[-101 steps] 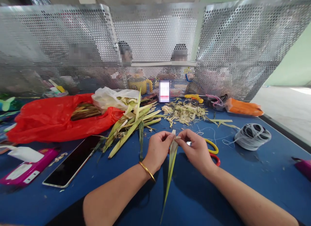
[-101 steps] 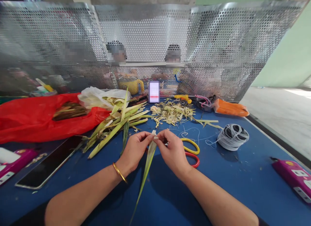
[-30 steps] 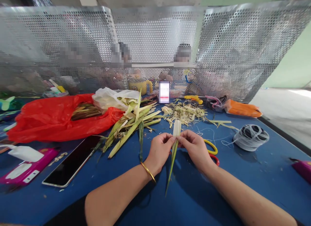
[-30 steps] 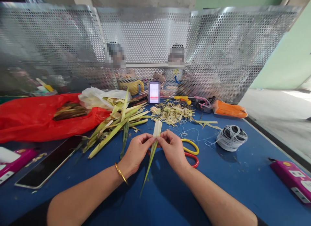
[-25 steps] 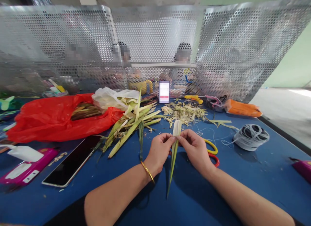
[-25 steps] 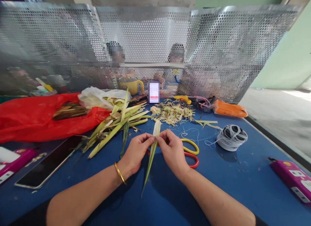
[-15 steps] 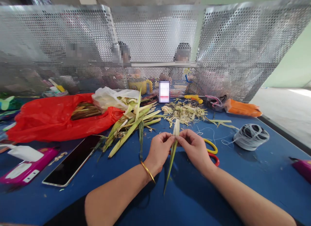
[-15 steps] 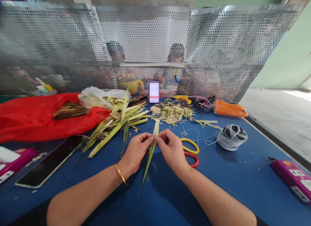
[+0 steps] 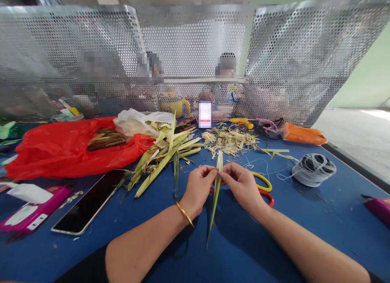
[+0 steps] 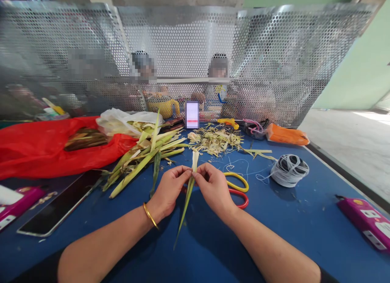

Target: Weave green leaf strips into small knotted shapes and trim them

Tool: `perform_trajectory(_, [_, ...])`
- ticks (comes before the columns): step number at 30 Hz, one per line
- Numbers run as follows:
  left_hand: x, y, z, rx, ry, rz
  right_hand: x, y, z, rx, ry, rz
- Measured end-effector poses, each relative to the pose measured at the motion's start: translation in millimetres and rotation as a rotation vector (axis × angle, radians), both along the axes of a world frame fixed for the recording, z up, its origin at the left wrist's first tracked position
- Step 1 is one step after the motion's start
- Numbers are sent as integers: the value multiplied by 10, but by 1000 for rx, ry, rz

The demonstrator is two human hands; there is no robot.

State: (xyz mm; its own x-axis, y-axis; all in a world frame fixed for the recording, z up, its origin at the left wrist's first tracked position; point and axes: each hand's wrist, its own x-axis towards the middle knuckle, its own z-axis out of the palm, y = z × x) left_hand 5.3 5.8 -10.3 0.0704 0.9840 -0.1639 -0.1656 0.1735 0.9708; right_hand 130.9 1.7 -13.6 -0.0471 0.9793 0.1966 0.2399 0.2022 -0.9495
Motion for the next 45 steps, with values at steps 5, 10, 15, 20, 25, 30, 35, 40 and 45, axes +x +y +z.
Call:
perform_trajectory(5, [-3, -8, -10, 4, 17, -42, 19, 2, -18, 37, -42, -17])
perform_trajectory(10, [8, -10, -29, 9, 31, 6, 25, -31, 3, 157, -218, -32])
perform_trajectory(15, [4, -1, -58, 71, 92, 41, 1, -32, 9, 131, -187, -33])
perform_trajectory(20, [-12, 27, -95, 127, 109, 63, -16, 9, -22, -81, 5, 22])
perform_trajectory(25, [-4, 37, -90, 142, 103, 64, -18, -10, -15, -52, 22, 34])
perform_trajectory(30, [-5, 37, -70, 130, 113, 73, -26, -47, 9, 46, -50, 25])
perform_trajectory(35, [-18, 48, -88, 132, 112, 108, -52, -23, -9, -101, 54, 88])
perform_trajectory(40, [-13, 24, -73, 72, 79, 40, -25, 17, -2, -138, 155, 46])
perform_trajectory(45, [-12, 2, -51, 71, 118, -39, 15, 27, 17, -118, 179, -11])
